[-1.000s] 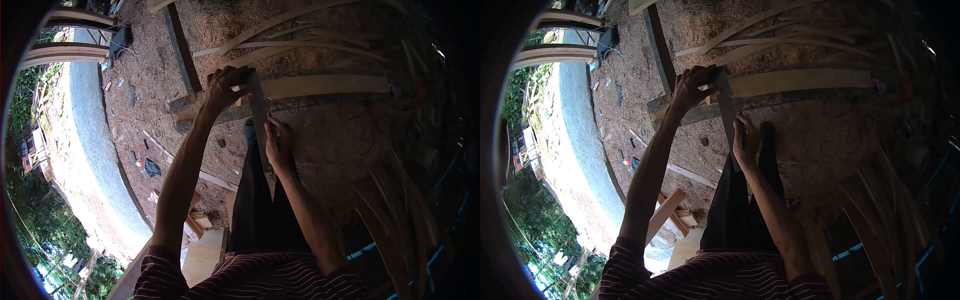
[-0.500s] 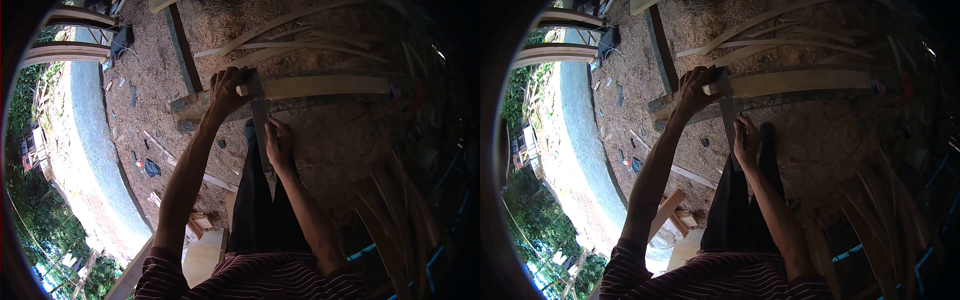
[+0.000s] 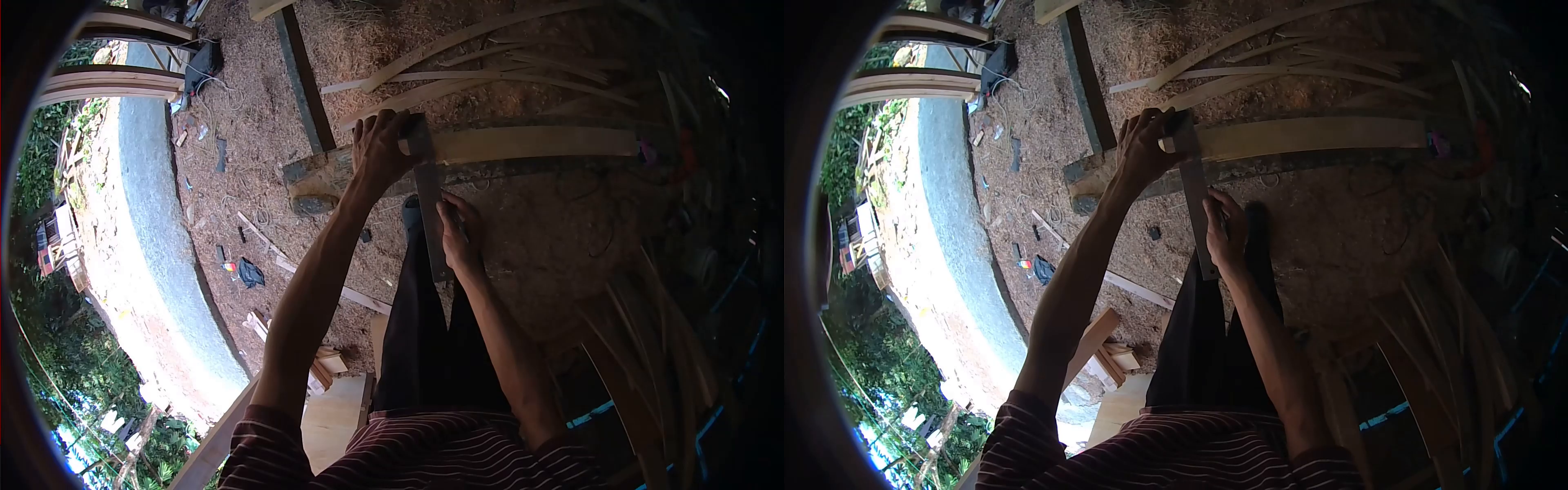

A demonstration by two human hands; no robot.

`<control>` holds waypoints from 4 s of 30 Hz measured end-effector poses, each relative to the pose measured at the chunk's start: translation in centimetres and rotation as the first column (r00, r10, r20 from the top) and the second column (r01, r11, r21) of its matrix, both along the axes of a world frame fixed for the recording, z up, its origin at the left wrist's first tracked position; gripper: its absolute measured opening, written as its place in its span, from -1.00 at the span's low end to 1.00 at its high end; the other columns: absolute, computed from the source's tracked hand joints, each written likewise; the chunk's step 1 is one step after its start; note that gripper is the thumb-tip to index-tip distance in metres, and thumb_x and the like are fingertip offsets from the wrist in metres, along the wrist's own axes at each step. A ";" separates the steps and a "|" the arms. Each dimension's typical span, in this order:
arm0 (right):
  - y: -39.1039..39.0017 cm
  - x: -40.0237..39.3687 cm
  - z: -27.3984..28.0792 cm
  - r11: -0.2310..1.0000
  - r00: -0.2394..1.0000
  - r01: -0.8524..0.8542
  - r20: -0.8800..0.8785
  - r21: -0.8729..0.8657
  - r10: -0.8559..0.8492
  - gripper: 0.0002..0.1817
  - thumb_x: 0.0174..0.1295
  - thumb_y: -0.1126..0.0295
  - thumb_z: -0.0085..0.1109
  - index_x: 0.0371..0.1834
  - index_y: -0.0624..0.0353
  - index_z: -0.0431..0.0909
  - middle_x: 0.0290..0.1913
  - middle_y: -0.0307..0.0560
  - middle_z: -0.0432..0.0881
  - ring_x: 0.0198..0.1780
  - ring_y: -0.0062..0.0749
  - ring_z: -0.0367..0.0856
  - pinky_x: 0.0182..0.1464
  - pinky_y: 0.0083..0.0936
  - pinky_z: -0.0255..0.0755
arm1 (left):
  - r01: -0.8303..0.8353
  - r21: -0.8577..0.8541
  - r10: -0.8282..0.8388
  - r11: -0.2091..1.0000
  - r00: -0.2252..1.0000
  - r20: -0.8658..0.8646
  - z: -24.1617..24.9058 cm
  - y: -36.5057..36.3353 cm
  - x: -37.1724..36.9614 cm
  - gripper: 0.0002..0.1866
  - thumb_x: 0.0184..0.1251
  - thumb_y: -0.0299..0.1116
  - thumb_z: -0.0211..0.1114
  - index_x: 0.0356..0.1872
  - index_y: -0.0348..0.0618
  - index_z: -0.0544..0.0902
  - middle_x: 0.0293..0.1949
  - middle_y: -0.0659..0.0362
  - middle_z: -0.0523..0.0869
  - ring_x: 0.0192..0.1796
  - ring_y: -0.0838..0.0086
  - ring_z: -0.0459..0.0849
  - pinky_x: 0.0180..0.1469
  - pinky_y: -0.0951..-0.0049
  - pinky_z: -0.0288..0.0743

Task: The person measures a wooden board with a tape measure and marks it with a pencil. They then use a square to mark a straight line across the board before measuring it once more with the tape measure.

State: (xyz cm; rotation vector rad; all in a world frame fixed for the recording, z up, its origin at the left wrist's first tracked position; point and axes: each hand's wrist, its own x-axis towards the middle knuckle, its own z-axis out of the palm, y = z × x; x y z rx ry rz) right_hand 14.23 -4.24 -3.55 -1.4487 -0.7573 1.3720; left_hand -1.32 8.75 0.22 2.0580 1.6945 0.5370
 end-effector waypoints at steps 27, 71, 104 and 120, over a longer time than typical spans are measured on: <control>2.8 3.7 4.7 0.998 0.993 0.042 0.106 0.045 -0.046 -0.72 0.35 0.25 0.12 -0.11 0.27 0.48 -0.34 -0.25 0.48 -0.20 -0.61 0.45 -0.13 -0.64 0.34 | -0.129 -0.073 0.116 0.989 0.979 -0.167 0.5 0.2 2.4 -0.27 -0.28 -0.20 0.59 0.11 0.22 0.56 0.00 0.14 0.47 0.12 0.15 0.40 0.14 0.03 0.19; 11.2 1.4 3.6 0.926 0.887 -0.293 0.430 0.238 0.170 -0.90 0.24 0.44 0.17 -0.32 0.25 0.52 -0.51 -0.23 0.57 -0.48 -0.68 0.49 -0.46 -0.58 0.34 | -0.135 -0.011 0.134 0.991 0.990 -0.041 -0.3 -0.2 2.4 -0.33 -0.24 -0.26 0.51 0.08 0.10 0.53 0.03 0.06 0.41 0.17 0.03 0.33 0.20 -0.26 0.00; 8.7 1.9 5.7 0.944 0.932 -0.301 0.251 0.137 0.261 -0.87 0.26 0.42 0.12 -0.37 0.25 0.47 -0.62 -0.27 0.46 -0.59 -0.72 0.40 -0.58 -0.63 0.24 | -0.131 -0.063 0.132 0.989 0.991 0.007 -0.5 0.1 2.4 -0.35 -0.24 -0.24 0.54 0.05 0.14 0.56 0.04 0.12 0.45 0.19 0.07 0.36 0.25 -0.30 -0.01; 0.3 1.4 4.4 0.916 0.810 -0.399 0.452 -0.044 0.374 -0.65 0.26 0.19 0.21 -0.16 0.31 0.49 -0.41 -0.07 0.53 -0.37 -0.34 0.54 -0.29 -0.36 0.41 | -0.092 0.015 0.093 0.996 0.991 -0.098 -1.5 0.6 1.6 -0.33 -0.28 -0.20 0.59 0.02 0.13 0.56 -0.04 0.14 0.53 0.10 0.07 0.45 0.21 -0.10 0.11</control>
